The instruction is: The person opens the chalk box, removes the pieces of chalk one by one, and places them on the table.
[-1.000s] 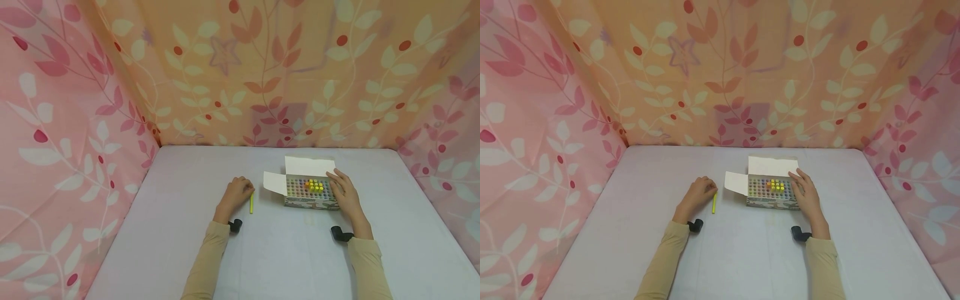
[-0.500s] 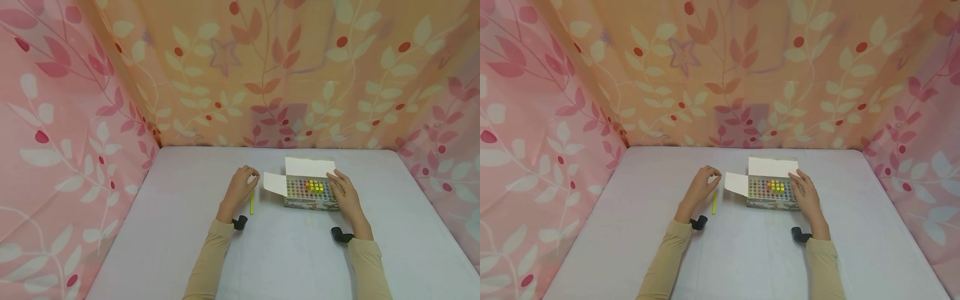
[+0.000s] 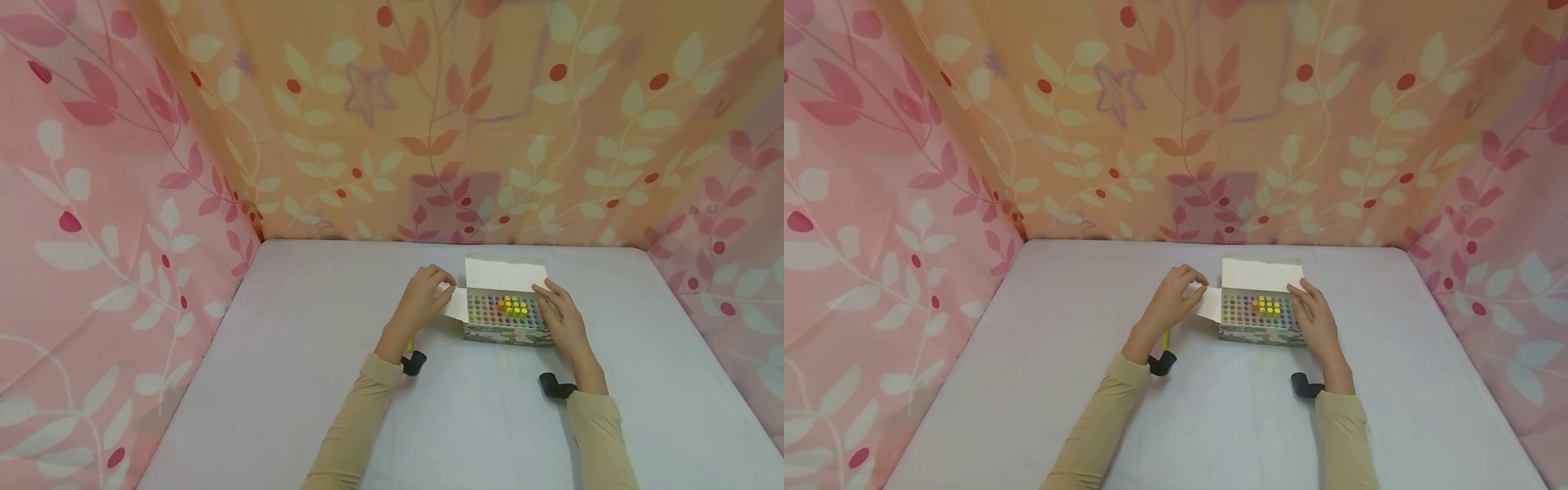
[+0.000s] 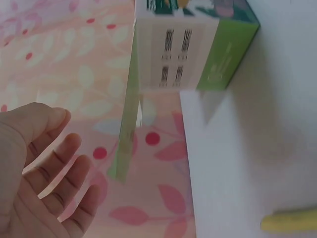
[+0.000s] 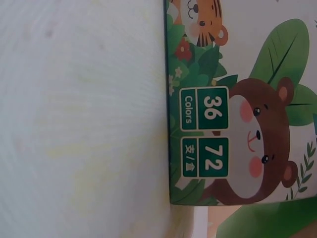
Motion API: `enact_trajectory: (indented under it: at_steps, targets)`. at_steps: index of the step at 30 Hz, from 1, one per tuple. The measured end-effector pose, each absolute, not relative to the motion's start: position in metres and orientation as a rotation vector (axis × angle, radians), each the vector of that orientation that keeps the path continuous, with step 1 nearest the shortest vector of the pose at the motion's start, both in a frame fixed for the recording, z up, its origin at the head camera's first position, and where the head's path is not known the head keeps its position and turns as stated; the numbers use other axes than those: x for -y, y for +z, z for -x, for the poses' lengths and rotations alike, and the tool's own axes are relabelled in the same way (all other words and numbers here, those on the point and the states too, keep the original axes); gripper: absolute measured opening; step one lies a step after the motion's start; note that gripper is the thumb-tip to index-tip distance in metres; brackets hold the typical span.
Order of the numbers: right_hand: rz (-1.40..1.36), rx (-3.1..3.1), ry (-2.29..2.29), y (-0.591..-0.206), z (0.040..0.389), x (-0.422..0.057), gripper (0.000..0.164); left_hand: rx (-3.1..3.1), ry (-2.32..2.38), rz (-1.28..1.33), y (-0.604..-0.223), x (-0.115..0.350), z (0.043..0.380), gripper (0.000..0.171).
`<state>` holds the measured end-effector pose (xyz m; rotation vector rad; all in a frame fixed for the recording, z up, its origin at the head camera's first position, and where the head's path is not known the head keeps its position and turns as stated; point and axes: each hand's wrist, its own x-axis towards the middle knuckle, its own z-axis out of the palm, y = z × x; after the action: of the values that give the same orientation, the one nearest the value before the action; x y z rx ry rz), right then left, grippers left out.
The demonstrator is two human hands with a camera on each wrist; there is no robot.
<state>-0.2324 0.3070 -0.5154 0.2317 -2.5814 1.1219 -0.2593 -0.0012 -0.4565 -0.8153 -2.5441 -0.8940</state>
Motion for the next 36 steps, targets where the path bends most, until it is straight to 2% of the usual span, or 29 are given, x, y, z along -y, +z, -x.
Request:
enact_trajectory:
  at_steps: [21, 36]
  targets:
    - [-0.219, 2.586, 1.121, -0.513, 0.232, -0.305, 0.036, 2.685, -0.873, 1.038, -0.457, -0.057, 0.248, 0.015]
    - [-0.226, 2.57, 1.149, -0.515, 0.233, -0.307, 0.035, 2.651, -0.63, 1.108, -0.458, -0.089, 0.257, 0.014]
